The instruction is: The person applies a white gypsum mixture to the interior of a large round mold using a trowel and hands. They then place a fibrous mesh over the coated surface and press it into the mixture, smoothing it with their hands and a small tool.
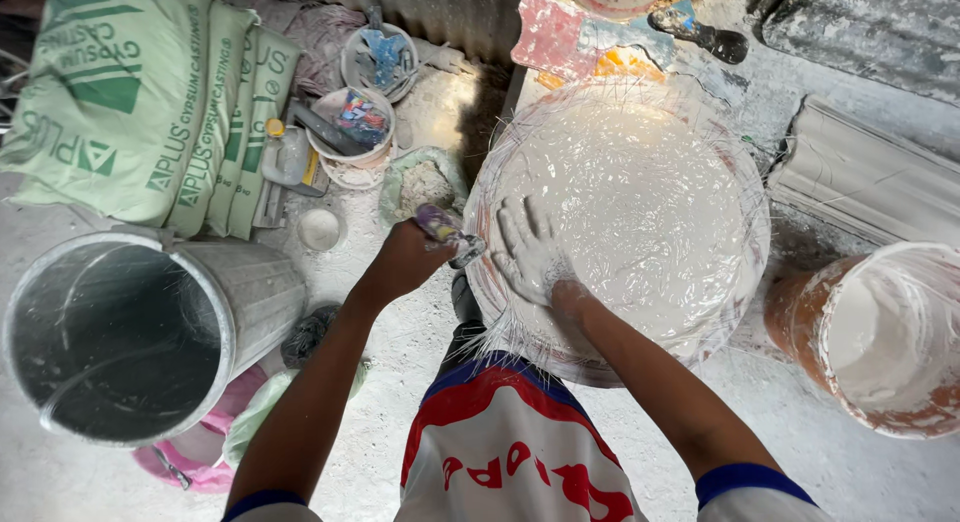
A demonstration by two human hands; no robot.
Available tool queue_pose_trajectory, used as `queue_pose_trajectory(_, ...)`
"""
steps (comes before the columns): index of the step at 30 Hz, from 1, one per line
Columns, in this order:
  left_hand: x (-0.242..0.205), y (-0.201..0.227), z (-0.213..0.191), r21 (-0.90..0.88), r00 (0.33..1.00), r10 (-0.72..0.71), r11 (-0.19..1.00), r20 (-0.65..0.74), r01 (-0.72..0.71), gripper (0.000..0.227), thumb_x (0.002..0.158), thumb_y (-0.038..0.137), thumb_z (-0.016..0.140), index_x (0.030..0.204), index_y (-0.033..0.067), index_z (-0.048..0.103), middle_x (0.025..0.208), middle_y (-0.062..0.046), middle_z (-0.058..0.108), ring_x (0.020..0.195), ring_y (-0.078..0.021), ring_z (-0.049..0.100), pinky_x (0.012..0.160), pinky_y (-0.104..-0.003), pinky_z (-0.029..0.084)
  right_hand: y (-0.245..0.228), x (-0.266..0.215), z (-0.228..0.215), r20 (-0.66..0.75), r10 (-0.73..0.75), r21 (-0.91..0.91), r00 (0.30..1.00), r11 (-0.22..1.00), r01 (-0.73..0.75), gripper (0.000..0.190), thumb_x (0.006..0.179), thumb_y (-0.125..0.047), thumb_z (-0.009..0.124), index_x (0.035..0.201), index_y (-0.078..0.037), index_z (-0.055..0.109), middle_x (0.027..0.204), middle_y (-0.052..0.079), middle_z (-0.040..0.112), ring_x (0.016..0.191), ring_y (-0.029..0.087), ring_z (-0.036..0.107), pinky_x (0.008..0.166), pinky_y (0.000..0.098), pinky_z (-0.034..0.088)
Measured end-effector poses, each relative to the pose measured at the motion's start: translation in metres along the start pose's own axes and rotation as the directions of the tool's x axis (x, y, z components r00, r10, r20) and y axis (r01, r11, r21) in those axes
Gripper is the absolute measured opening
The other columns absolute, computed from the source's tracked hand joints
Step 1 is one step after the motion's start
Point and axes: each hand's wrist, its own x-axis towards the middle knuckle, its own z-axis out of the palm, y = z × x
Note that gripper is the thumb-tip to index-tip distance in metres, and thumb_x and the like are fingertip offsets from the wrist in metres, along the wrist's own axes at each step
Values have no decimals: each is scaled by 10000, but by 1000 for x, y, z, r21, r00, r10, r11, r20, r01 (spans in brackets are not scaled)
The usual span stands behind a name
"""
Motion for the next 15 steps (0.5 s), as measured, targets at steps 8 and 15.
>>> queue_pose_trajectory(8,119,60,-8,271,966,63,953,249,-133,411,902,222,701,1282,86,624,1088,-148,702,860,-270,711,761,-410,573,-9,-25,2,22,107,-24,994,994,-107,802,987,-483,439,1624,-59,201,1623,214,288,1545,446,104,1236,612,128)
queue_pose_trajectory(15,154,86,-10,460,802,-36,834,596,-305,217,934,154,687,1108,25,671,1012,-157,745,895,-260,741,806,-431,591,-3,-37,5,-189,171,149,967,978,-144,763,979,-462,536,1562,-17,325,1581,236,392,1450,441,329,1122,641,351)
